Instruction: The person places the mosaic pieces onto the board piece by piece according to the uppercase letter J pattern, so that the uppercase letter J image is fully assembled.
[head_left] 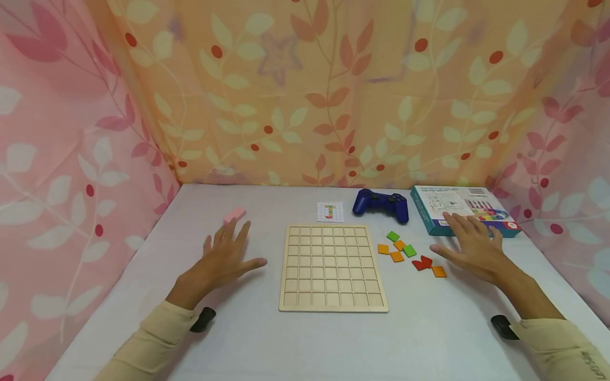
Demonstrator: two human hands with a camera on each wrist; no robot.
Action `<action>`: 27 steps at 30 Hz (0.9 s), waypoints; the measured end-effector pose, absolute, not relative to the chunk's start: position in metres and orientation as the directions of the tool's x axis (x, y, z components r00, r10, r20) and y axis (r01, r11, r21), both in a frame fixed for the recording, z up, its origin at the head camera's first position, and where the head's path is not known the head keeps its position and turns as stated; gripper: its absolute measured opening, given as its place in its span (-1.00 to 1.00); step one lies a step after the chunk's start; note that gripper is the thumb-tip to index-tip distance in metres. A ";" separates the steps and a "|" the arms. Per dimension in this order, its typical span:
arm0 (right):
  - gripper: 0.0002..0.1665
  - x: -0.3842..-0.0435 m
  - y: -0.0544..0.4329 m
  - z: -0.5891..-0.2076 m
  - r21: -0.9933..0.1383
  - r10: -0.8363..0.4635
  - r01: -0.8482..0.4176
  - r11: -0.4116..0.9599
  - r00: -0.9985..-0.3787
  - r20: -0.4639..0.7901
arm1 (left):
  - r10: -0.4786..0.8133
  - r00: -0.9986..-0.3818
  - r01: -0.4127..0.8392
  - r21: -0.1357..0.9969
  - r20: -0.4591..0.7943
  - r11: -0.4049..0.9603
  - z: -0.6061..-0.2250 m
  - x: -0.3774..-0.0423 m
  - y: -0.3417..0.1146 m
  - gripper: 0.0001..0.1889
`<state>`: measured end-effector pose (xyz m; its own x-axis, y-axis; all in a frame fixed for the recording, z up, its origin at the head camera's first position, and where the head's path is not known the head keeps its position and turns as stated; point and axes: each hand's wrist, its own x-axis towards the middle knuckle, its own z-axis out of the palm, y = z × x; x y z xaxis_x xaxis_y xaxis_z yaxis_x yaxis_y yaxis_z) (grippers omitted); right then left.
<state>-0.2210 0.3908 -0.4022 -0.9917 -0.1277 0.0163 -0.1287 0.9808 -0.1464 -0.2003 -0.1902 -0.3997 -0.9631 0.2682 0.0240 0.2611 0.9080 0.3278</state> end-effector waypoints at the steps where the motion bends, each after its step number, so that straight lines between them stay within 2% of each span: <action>1: 0.31 -0.222 0.386 -0.402 -0.154 -0.135 -0.134 0.979 -0.991 0.004 | 0.277 -0.961 0.264 0.349 0.015 0.899 -0.401 -0.202 -0.187 0.06; 5: 0.27 -0.225 0.365 -0.401 -0.173 -0.179 -0.172 0.970 -0.983 -0.027 | 0.318 -0.948 0.279 0.417 -0.027 0.865 -0.404 -0.209 -0.174 -0.14; 13: -0.01 -0.230 0.313 -0.401 -0.223 -0.317 -0.311 0.924 -0.948 0.011 | 0.394 -0.918 0.274 0.635 -0.052 0.722 -0.404 -0.215 -0.144 -0.25; 24: -0.55 -0.239 0.277 -0.414 -0.262 -0.401 -0.401 0.878 -0.914 0.056 | 0.350 -0.936 0.236 0.681 -0.033 0.693 -0.413 -0.227 -0.122 -0.55; 27: -0.67 -0.240 0.275 -0.415 -0.265 -0.406 -0.409 0.874 -0.911 0.067 | 0.347 -0.937 0.232 0.679 -0.037 0.697 -0.413 -0.228 -0.121 -0.52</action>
